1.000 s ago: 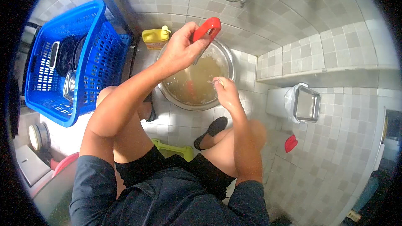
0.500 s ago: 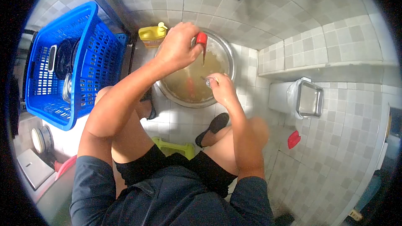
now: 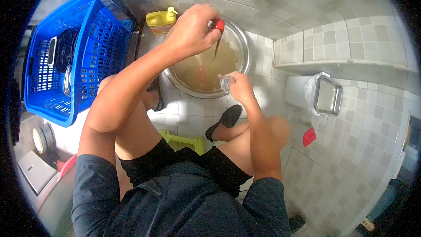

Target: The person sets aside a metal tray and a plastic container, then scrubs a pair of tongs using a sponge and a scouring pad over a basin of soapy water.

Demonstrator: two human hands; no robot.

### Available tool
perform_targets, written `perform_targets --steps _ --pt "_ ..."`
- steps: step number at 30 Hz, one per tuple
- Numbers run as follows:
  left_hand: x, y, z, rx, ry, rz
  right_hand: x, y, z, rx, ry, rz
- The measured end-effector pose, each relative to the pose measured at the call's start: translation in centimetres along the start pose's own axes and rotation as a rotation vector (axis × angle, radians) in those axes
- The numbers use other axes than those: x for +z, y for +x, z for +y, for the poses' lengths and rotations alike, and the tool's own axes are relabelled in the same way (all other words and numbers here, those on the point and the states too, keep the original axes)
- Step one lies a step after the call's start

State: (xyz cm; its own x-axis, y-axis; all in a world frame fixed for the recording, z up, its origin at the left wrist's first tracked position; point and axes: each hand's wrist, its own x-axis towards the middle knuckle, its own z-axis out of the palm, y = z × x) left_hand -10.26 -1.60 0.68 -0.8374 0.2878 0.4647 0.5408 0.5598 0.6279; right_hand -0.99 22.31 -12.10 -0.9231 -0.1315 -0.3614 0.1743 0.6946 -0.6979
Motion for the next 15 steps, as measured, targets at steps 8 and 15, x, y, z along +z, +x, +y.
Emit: perform_targets --steps 8,15 --pt "-0.3 -0.1 0.0 0.006 0.003 0.02 1.2 -1.2 0.7 -0.04 -0.021 -0.054" --pt "-0.2 -0.1 0.1 0.003 0.009 -0.003 1.5 -0.9 0.5 -0.036 -0.033 -0.078"
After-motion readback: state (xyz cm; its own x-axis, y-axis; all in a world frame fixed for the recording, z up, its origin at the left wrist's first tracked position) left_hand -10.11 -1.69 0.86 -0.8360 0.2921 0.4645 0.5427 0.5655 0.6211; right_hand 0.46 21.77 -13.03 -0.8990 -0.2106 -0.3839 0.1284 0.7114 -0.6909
